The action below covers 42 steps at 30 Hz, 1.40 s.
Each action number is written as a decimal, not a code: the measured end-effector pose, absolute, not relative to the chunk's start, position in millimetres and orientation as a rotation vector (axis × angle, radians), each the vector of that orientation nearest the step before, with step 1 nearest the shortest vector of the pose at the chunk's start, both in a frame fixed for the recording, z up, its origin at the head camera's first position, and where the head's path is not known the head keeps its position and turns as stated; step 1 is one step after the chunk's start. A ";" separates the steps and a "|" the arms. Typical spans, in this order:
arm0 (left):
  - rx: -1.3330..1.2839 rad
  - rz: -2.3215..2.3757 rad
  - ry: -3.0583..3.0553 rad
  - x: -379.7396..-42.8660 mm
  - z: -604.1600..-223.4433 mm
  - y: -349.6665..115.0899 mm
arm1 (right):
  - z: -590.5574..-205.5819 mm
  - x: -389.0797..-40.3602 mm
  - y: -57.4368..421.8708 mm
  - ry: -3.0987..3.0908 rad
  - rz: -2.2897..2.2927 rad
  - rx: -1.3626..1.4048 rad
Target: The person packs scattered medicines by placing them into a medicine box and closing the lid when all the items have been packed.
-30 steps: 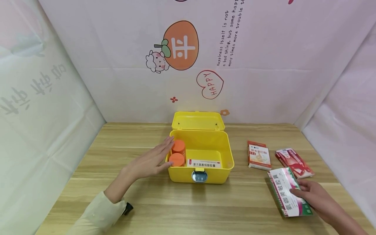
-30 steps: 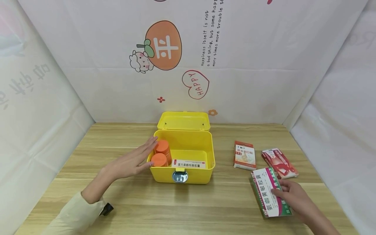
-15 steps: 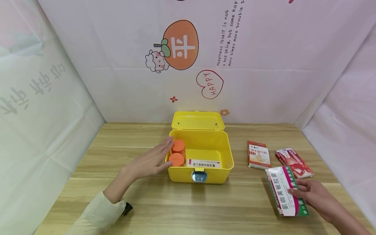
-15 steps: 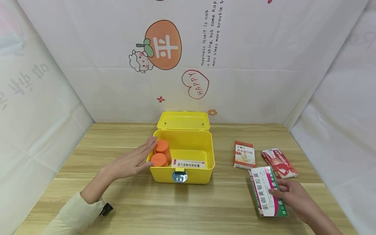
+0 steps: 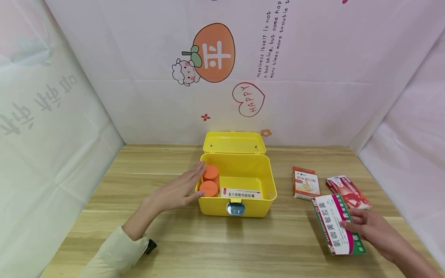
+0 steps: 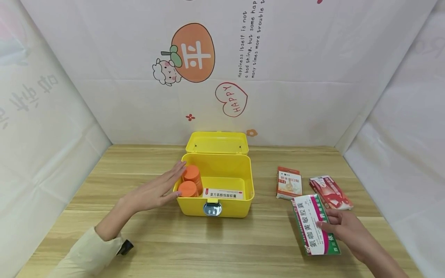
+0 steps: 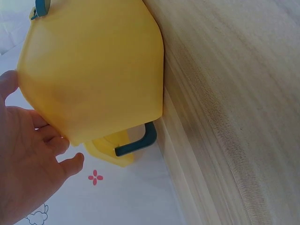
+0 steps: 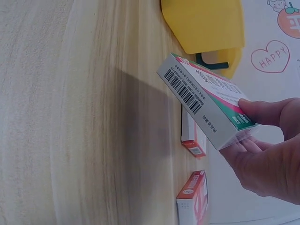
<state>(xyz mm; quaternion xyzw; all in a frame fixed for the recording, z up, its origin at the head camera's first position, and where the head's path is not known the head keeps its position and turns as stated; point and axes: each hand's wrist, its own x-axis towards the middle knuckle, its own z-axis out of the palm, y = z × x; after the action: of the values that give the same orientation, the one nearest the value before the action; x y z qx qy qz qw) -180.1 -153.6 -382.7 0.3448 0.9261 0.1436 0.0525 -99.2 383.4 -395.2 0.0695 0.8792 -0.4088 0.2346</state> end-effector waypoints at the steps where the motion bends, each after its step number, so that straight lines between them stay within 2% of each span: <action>1: 1.051 0.439 2.817 -180.2 -382.9 -153.7 | -394.4 -99.6 383.0 2.409 -1.129 0.186; 15: 1.066 0.438 2.820 -182.4 -383.9 -153.7 | -380.0 -105.9 372.5 2.451 -1.154 0.118; 25: 1.046 0.453 2.815 -182.9 -383.6 -153.5 | -372.6 -106.0 362.9 2.409 -1.338 0.021; 42: 1.055 0.441 2.817 -181.5 -383.6 -154.0 | -357.5 -109.3 341.4 2.503 -1.308 -0.085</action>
<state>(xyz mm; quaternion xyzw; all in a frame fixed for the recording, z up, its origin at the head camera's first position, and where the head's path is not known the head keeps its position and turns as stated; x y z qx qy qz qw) -181.5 -154.0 -383.6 0.3464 0.9254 0.1449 0.0505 -109.3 341.4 -357.5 -0.0298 0.8749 -0.4570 0.1574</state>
